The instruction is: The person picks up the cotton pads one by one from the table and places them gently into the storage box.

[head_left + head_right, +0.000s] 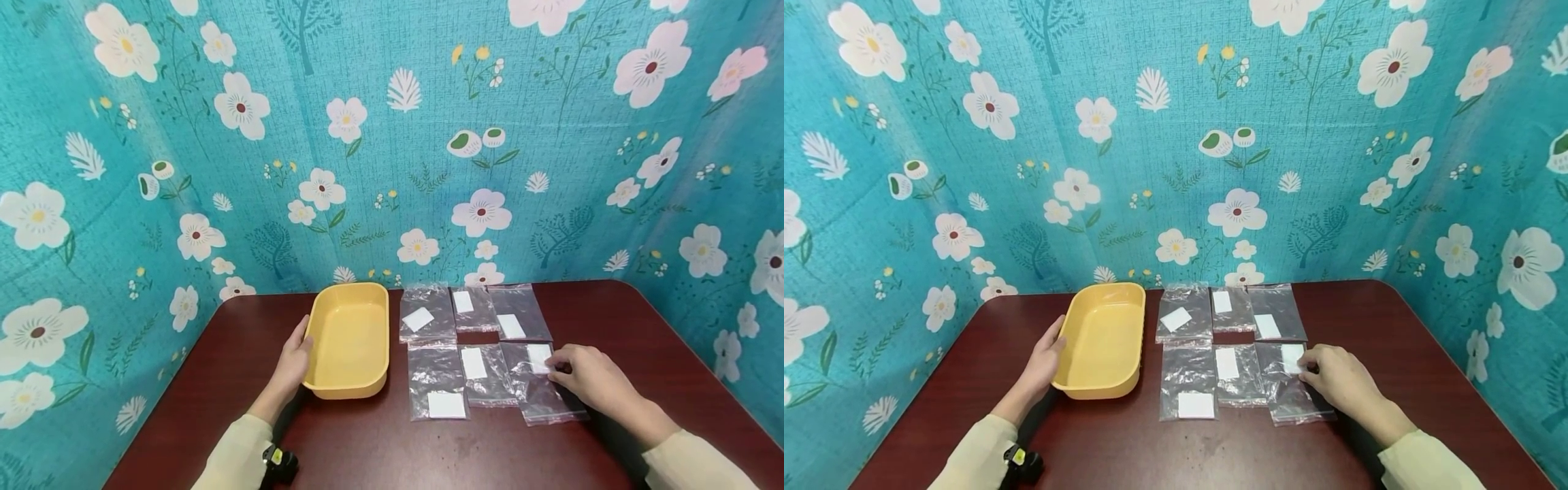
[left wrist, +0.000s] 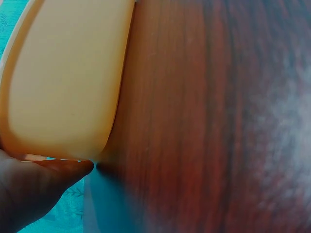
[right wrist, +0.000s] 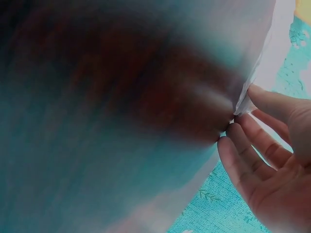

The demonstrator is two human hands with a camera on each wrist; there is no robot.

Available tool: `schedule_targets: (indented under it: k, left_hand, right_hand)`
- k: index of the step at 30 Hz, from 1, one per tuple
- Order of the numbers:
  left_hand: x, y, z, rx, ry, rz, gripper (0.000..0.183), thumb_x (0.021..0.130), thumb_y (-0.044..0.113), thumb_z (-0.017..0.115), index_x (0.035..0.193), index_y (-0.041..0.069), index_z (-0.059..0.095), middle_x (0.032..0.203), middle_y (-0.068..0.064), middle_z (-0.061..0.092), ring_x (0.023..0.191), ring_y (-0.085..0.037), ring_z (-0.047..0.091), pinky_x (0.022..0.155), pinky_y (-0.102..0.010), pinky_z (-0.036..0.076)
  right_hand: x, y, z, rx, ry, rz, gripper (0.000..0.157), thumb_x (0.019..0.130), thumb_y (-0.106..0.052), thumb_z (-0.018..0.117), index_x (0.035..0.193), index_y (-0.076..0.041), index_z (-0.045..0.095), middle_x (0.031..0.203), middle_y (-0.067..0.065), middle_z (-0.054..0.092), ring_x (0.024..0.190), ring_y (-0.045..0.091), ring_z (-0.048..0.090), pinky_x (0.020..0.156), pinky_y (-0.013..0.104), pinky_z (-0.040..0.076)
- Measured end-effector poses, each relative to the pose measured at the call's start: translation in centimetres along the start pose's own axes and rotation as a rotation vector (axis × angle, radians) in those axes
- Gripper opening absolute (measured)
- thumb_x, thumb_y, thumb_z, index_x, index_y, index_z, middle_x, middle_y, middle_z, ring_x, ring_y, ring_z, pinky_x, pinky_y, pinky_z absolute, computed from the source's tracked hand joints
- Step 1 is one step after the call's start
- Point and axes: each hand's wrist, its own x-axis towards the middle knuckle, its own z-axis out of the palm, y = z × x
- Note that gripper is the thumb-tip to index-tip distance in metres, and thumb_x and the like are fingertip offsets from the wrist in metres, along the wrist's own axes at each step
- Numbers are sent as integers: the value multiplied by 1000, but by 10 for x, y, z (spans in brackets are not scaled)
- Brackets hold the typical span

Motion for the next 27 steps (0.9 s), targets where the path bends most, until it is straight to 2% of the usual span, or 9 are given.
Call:
schedule_targets:
  k: [7,11,17,27]
  left_hand:
    - [-2,3,0,-5,-13,2,56,110,13,28,162,8,9,167,-14,11,150,-35,18,117,-53,21]
    - [-2,3,0,-7,-12,4,56,110,13,28,162,8,9,167,-13,10,150,-35,17,118,-53,20]
    - [1,2,1,-11,-5,12,55,110,11,28,162,7,11,167,-13,12,150,-33,17,118,-53,20]
    - [-1,1,-1,-10,-12,13,55,110,10,28,162,6,10,167,-15,12,150,-35,18,118,-54,20]
  right_hand:
    - [0,0,-1,-18,32,-16,13,74,-10,88,81,-12,77,79,-1,68,69,13,58,64,42,54]
    - [0,-1,-1,-20,41,-20,13,74,-9,88,78,-13,76,75,-2,67,66,12,54,60,38,51]
    - [0,0,-2,-14,43,-20,12,75,-9,87,78,-12,75,73,-3,66,63,12,49,56,32,43]
    - [-1,1,-2,11,40,-11,12,75,-10,87,78,-12,76,72,-3,65,62,12,49,54,29,43]
